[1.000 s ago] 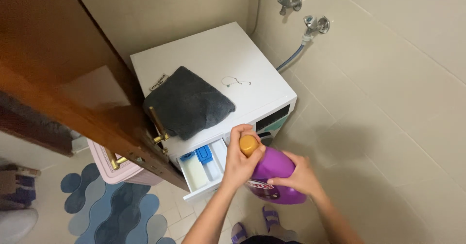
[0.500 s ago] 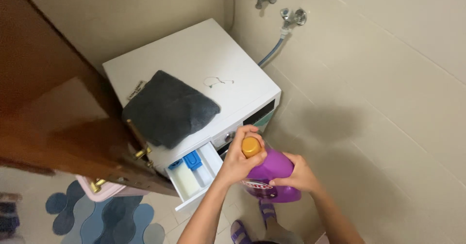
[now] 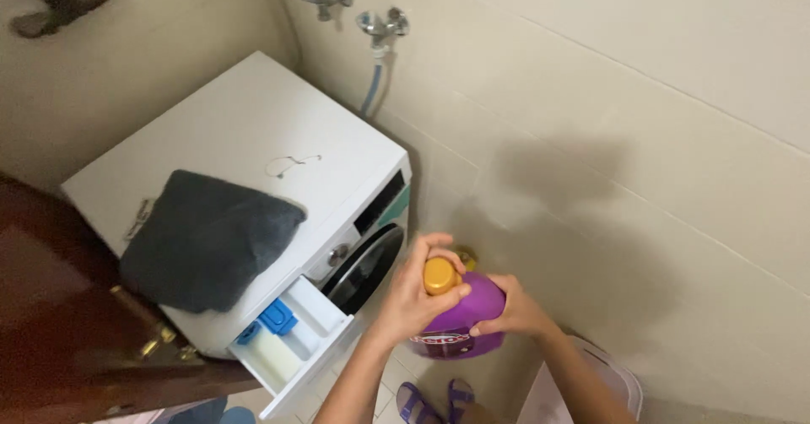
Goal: Loading a washing machine, adding detergent and softener, and starting the cycle.
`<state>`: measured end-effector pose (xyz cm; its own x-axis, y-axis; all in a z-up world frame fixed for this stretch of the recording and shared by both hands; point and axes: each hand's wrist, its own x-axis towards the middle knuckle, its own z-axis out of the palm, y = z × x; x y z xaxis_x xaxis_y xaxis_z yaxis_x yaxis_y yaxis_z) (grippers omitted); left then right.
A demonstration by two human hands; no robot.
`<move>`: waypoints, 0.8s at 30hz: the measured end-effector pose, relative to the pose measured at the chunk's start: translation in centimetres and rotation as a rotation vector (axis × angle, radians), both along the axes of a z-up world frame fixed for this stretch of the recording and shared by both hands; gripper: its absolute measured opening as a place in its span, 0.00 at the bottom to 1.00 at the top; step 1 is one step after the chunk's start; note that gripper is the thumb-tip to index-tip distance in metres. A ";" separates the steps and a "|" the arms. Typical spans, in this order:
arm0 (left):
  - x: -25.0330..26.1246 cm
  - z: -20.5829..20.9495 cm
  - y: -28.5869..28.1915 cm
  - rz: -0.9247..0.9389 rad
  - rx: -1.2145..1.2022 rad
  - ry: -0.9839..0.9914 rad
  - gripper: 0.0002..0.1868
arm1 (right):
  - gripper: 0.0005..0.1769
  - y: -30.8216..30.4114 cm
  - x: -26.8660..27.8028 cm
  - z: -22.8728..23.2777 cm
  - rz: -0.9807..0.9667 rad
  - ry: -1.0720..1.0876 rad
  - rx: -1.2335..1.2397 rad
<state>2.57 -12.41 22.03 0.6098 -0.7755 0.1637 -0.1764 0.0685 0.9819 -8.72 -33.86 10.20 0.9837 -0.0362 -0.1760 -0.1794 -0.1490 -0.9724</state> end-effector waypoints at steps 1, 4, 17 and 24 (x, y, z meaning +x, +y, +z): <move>-0.4 -0.6 -0.5 0.015 0.008 -0.026 0.35 | 0.39 -0.1 -0.6 0.4 -0.022 0.005 -0.014; 0.0 -2.6 -2.2 -0.194 -0.085 0.056 0.30 | 0.41 -1.8 -1.9 0.8 0.007 0.020 -0.068; -4.6 -9.6 -10.1 -0.413 0.042 0.167 0.31 | 0.41 -6.3 -8.9 -7.3 -0.124 0.189 -0.360; -3.2 -15.6 -12.3 -0.306 0.149 -0.104 0.60 | 0.42 -7.1 -9.7 -15.4 -0.520 -0.002 -0.165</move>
<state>-0.60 -24.74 6.44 0.3311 -0.9398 0.0841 -0.2695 -0.0088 0.9629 -18.38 -40.99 -5.21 0.8287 -0.5454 -0.1254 -0.2687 -0.1913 -0.9440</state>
